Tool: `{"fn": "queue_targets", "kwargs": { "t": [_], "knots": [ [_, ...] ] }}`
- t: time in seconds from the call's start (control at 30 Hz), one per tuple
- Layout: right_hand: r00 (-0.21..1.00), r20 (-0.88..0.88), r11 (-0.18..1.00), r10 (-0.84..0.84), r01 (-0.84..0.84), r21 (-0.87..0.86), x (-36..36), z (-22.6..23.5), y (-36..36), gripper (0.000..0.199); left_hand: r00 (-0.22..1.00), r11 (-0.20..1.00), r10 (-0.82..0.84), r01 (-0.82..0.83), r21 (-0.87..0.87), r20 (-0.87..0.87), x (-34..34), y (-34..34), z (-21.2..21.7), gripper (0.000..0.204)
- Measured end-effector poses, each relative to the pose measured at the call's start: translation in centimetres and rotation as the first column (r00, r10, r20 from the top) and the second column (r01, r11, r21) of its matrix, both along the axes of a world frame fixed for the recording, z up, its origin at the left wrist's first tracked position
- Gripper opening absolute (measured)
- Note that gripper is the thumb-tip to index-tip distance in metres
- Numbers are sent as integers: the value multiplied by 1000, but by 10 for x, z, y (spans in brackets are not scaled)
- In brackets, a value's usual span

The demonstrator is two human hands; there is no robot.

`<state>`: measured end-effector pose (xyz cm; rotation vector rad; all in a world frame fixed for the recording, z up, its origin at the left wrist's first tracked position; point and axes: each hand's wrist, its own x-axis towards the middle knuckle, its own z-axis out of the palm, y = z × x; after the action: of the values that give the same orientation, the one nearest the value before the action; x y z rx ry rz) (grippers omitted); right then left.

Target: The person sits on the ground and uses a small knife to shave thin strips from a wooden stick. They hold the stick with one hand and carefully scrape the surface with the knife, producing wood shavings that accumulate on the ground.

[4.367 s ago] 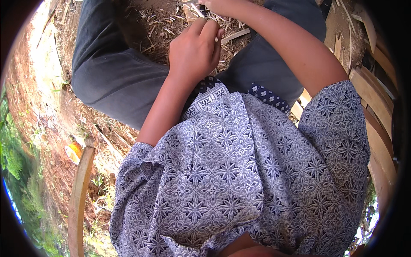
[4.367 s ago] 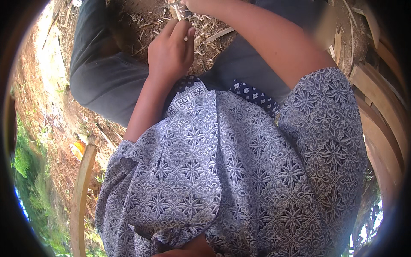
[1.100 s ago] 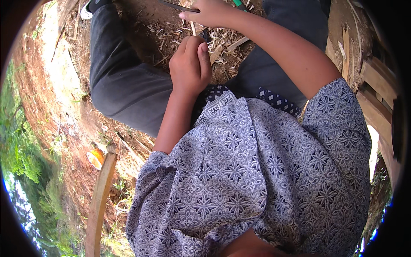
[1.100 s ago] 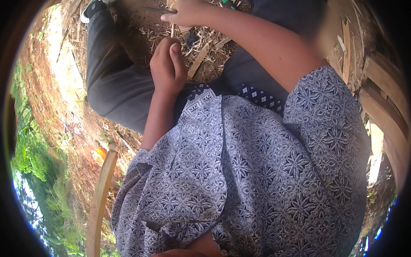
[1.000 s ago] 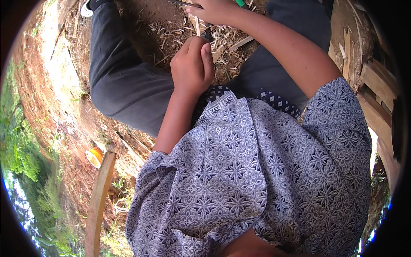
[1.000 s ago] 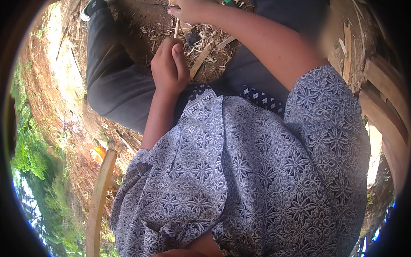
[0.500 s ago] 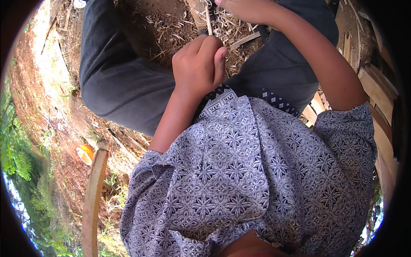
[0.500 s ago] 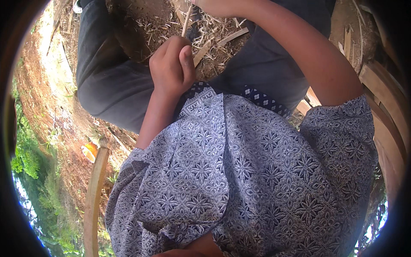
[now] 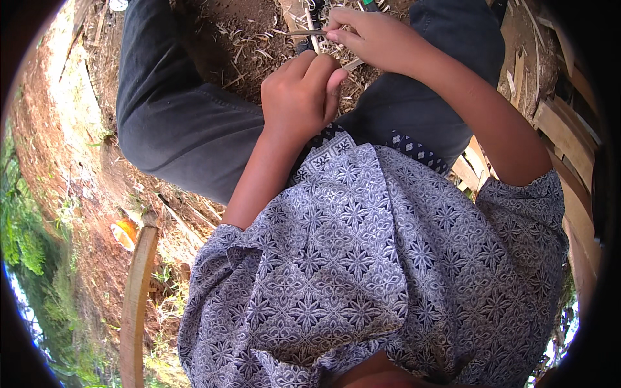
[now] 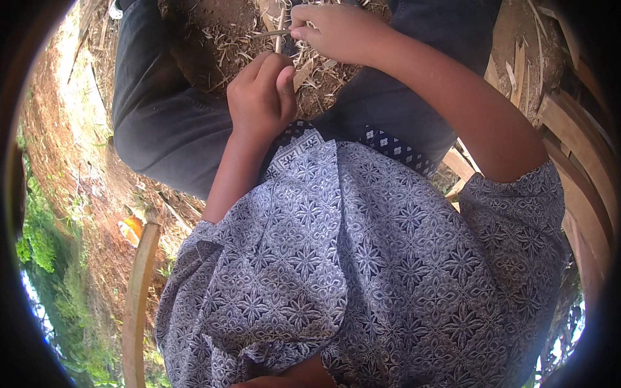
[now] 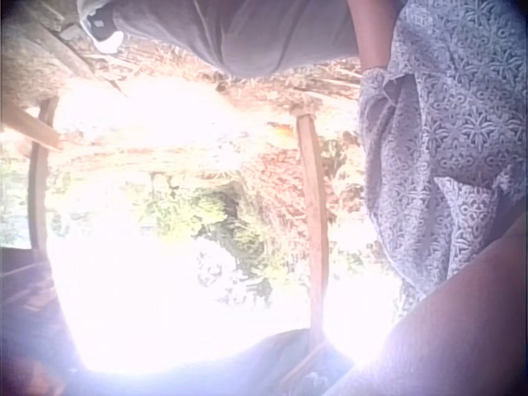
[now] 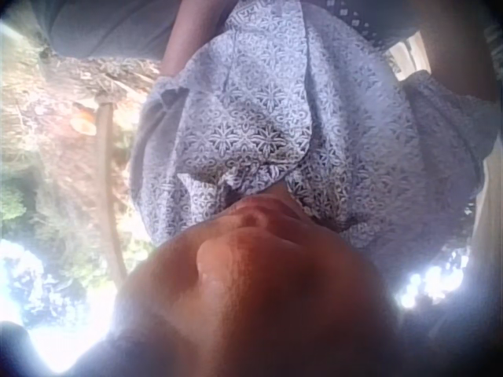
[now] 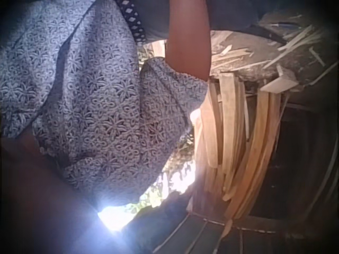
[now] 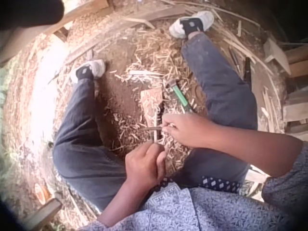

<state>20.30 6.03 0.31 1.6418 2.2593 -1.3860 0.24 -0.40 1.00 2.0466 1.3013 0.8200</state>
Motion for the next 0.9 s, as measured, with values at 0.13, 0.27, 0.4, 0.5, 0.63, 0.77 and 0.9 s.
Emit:
{"fn": "queue_targets", "kwargs": {
  "t": [0.13,0.27,0.4,0.5,0.63,0.77,0.9],
  "knots": [
    [998,-10,998,-59,59,24,-13,-8,7,23,1000,999,1,-3,-53,-23,-2,1,3,20],
    [968,132,977,-213,209,38,-7,-51,18,23,999,998,-49,48,-43,-22,6,3,8,19],
    [933,32,931,-357,359,-65,-1,-49,33,27,999,999,-46,46,-24,-20,4,4,0,20],
    [981,-54,983,-185,184,-20,3,-11,33,28,999,999,-48,48,-14,-25,0,3,0,21],
    [1000,19,995,-20,22,-102,1,37,26,26,998,999,-44,45,17,-34,-1,5,-2,21],
    [998,-12,998,-55,54,-36,7,20,13,25,999,999,-31,32,24,-8,1,8,-2,20],
    [996,5,995,-93,94,-34,2,12,12,26,999,999,-33,33,15,-4,0,11,0,20]
  ]
}}
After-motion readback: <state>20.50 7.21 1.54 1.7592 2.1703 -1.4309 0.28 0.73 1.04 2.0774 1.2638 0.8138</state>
